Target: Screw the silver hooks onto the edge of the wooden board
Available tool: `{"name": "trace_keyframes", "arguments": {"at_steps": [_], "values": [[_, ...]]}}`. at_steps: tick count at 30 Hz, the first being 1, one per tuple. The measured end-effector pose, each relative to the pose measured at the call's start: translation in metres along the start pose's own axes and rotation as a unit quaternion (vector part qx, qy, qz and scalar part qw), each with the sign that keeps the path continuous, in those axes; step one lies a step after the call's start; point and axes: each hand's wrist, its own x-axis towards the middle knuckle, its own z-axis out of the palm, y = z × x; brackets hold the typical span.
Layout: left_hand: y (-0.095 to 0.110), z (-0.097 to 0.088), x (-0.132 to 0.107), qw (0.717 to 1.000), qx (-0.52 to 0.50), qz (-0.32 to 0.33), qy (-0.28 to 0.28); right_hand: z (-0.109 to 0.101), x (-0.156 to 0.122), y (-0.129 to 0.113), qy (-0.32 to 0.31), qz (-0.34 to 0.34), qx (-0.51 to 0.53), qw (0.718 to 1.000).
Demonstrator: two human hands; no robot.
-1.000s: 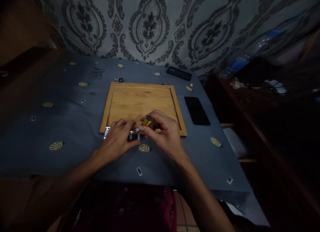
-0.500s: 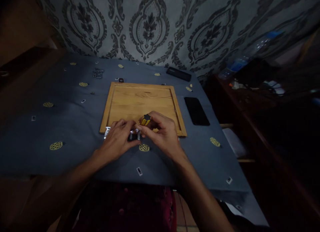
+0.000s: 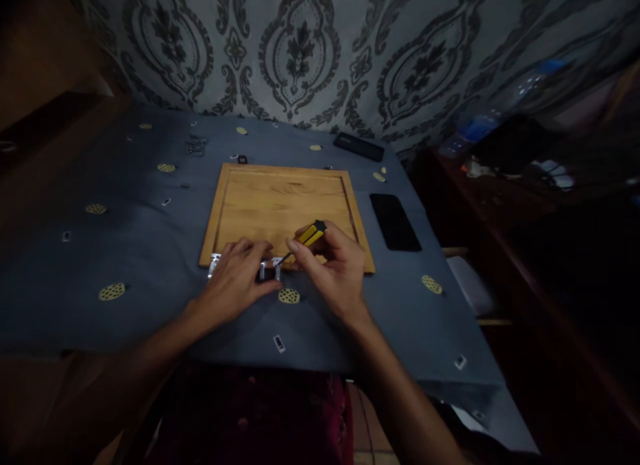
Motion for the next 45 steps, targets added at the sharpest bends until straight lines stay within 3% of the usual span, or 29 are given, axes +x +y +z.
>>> {"name": "trace_keyframes", "arguments": {"at_steps": [10, 14, 19, 27, 32, 38, 45], "values": [[0.002, -0.001, -0.001, 1.000, 0.002, 0.004, 0.004, -0.002, 0.001, 0.005, -0.033, -0.012, -0.015, 0.999], [0.001, -0.001, -0.001, 1.000, 0.002, 0.005, 0.007, -0.011, 0.004, -0.003, -0.097, -0.015, -0.038, 0.994], [0.001, -0.001, -0.002, 1.000, 0.002, 0.000, 0.006, -0.019, 0.007, -0.007, -0.163, -0.087, -0.099, 0.978], [0.001, 0.000, -0.001, 1.000, 0.017, 0.009, 0.004, -0.006, 0.006, -0.003, -0.081, -0.099, -0.143, 0.981], [0.001, 0.000, -0.001, 1.000, 0.014, 0.005, 0.001, 0.000, 0.000, 0.004, 0.001, -0.151, -0.204, 0.967], [0.002, -0.001, -0.001, 1.000, 0.007, -0.007, 0.000, -0.003, -0.008, 0.005, 0.056, -0.180, -0.182, 0.965], [0.001, 0.000, -0.001, 1.000, 0.002, -0.005, 0.004, -0.006, -0.007, 0.005, 0.038, -0.157, -0.154, 0.975]]}}
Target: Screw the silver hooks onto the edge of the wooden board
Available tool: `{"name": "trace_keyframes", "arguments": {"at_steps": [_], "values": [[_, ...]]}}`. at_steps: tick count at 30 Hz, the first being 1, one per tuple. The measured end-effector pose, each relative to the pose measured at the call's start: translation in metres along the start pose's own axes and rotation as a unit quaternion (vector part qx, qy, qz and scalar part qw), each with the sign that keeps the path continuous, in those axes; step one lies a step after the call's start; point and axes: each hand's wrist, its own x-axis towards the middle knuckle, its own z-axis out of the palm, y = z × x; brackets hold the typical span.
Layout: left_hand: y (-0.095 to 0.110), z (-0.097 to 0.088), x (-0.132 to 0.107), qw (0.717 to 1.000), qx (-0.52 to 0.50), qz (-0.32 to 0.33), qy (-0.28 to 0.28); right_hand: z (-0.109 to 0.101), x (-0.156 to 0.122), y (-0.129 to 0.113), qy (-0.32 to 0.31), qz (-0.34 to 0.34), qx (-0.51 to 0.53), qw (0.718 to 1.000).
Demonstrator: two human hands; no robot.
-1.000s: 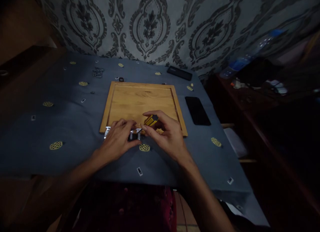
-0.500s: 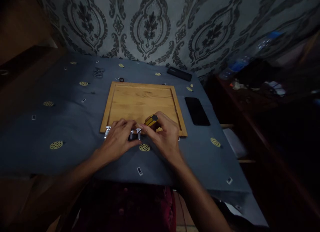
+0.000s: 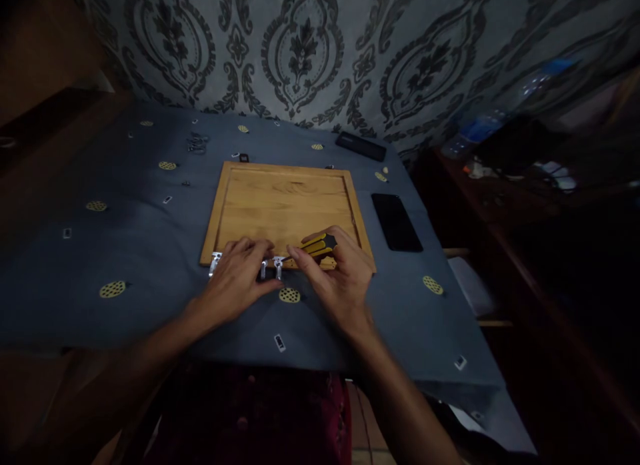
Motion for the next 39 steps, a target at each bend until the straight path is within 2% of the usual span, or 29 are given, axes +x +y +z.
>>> {"name": "trace_keyframes", "arguments": {"at_steps": [13, 16, 19, 22, 24, 27, 33, 39], "values": [[0.001, -0.002, 0.000, 1.000, 0.006, 0.002, -0.001, 0.006, -0.001, 0.003, -0.026, 0.017, 0.012, 0.999], [0.002, -0.002, 0.000, 1.000, 0.006, -0.001, -0.001, 0.004, 0.001, 0.002, -0.063, 0.057, 0.057, 0.995], [0.002, -0.002, 0.000, 1.000, 0.006, -0.002, -0.006, 0.000, 0.004, 0.002, -0.115, 0.108, 0.134, 0.978], [0.001, -0.002, 0.001, 1.000, 0.006, 0.002, -0.004, -0.005, 0.007, 0.002, -0.153, 0.112, 0.173, 0.967], [0.001, -0.001, 0.001, 1.000, 0.006, 0.004, -0.002, -0.005, 0.008, 0.002, -0.155, 0.104, 0.181, 0.966], [0.001, -0.001, 0.001, 1.000, 0.007, 0.005, -0.001, 0.000, 0.007, 0.002, -0.129, 0.104, 0.163, 0.973], [0.001, -0.001, 0.000, 1.000, 0.002, 0.000, 0.000, 0.016, -0.005, 0.002, -0.029, 0.077, 0.084, 0.993], [0.000, 0.000, 0.000, 1.000, 0.004, 0.003, 0.001, 0.010, 0.000, -0.006, 0.063, 0.094, 0.086, 0.990]]}}
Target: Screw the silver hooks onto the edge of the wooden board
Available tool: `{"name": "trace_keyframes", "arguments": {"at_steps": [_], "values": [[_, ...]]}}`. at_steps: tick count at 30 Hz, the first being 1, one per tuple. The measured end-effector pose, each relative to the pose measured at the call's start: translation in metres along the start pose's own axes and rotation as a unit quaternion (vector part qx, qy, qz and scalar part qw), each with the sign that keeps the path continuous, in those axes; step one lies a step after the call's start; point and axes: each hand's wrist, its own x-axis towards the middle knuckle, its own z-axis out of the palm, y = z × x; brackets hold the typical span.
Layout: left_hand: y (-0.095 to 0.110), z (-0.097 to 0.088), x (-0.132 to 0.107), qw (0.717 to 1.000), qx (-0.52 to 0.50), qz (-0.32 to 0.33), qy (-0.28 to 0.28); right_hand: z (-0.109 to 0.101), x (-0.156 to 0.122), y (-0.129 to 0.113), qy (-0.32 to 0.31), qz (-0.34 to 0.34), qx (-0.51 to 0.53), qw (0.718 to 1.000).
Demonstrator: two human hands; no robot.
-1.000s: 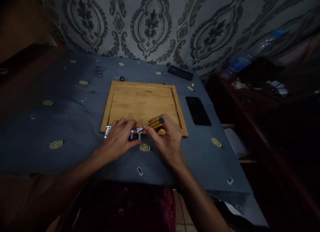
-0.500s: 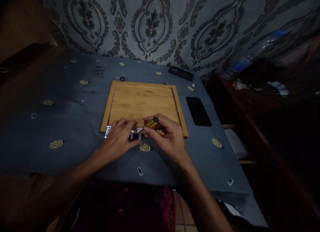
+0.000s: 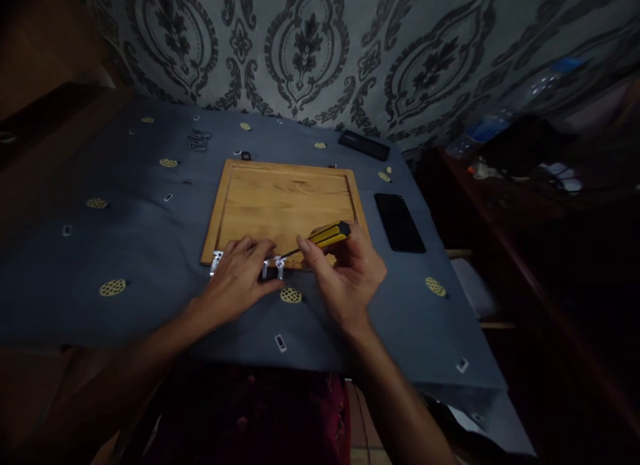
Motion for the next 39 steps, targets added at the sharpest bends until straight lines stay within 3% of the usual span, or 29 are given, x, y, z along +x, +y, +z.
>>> {"name": "trace_keyframes", "arguments": {"at_steps": [10, 20, 34, 39], "values": [[0.002, -0.002, 0.000, 1.000, -0.001, -0.008, -0.008, -0.001, -0.005, 0.013, -0.047, 0.005, -0.021, 0.999], [0.001, -0.001, 0.000, 1.000, -0.009, -0.003, -0.005, 0.002, -0.003, 0.014, -0.052, -0.001, 0.012, 0.999], [0.001, 0.000, 0.000, 1.000, 0.002, -0.004, 0.005, 0.003, -0.006, 0.018, -0.069, -0.002, -0.019, 0.997], [0.002, -0.001, 0.000, 1.000, -0.008, -0.004, -0.003, -0.005, 0.004, 0.008, -0.156, 0.017, 0.011, 0.988]]}}
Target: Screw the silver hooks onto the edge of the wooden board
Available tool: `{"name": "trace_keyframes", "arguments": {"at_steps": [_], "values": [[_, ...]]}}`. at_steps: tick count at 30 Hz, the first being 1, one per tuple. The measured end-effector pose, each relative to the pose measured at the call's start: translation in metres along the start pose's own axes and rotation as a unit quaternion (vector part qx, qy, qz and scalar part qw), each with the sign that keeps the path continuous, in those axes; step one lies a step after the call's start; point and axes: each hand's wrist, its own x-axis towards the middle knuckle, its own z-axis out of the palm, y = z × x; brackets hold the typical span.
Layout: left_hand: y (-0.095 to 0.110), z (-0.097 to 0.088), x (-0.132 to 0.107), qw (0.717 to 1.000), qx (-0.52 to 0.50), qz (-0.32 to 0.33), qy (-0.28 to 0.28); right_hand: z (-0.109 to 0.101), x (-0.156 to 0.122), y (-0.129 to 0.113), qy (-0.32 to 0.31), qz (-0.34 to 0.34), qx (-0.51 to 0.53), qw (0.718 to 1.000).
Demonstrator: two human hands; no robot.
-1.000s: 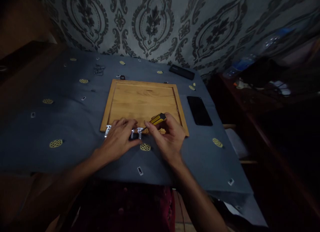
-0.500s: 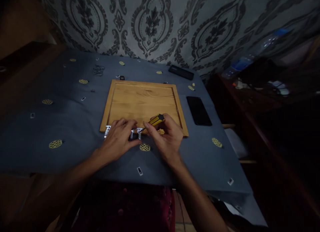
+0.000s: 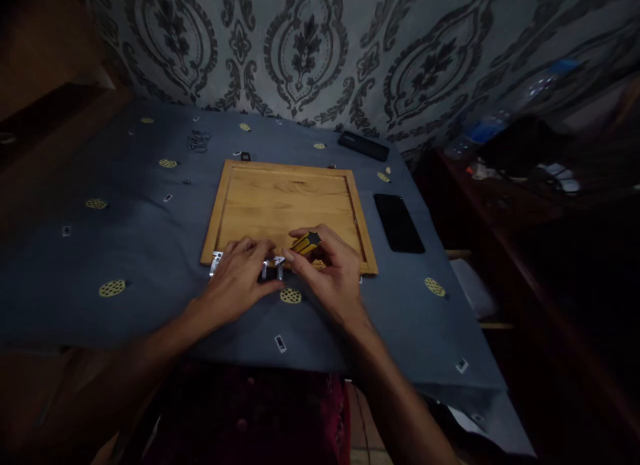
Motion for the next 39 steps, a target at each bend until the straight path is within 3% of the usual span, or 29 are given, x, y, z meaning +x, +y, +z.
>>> {"name": "trace_keyframes", "arguments": {"at_steps": [3, 6, 14, 17, 26, 39], "values": [[0.000, 0.000, 0.000, 1.000, -0.004, 0.001, -0.001, -0.008, 0.005, -0.005, -0.067, -0.018, 0.009, 0.998], [0.000, 0.000, 0.000, 1.000, 0.003, 0.002, 0.001, -0.009, 0.007, -0.005, -0.069, -0.020, 0.016, 0.997], [0.000, 0.000, -0.001, 1.000, 0.018, 0.003, -0.007, 0.008, -0.002, 0.001, 0.094, -0.049, -0.015, 0.994], [-0.001, 0.001, -0.001, 1.000, 0.019, 0.007, -0.002, 0.006, -0.002, 0.003, 0.126, -0.036, 0.010, 0.991], [-0.001, 0.002, -0.001, 1.000, 0.008, 0.007, 0.003, 0.000, -0.008, 0.014, 0.085, -0.057, -0.111, 0.989], [-0.002, 0.002, -0.001, 1.000, 0.003, 0.013, 0.009, 0.001, -0.006, 0.015, 0.078, -0.063, -0.098, 0.990]]}}
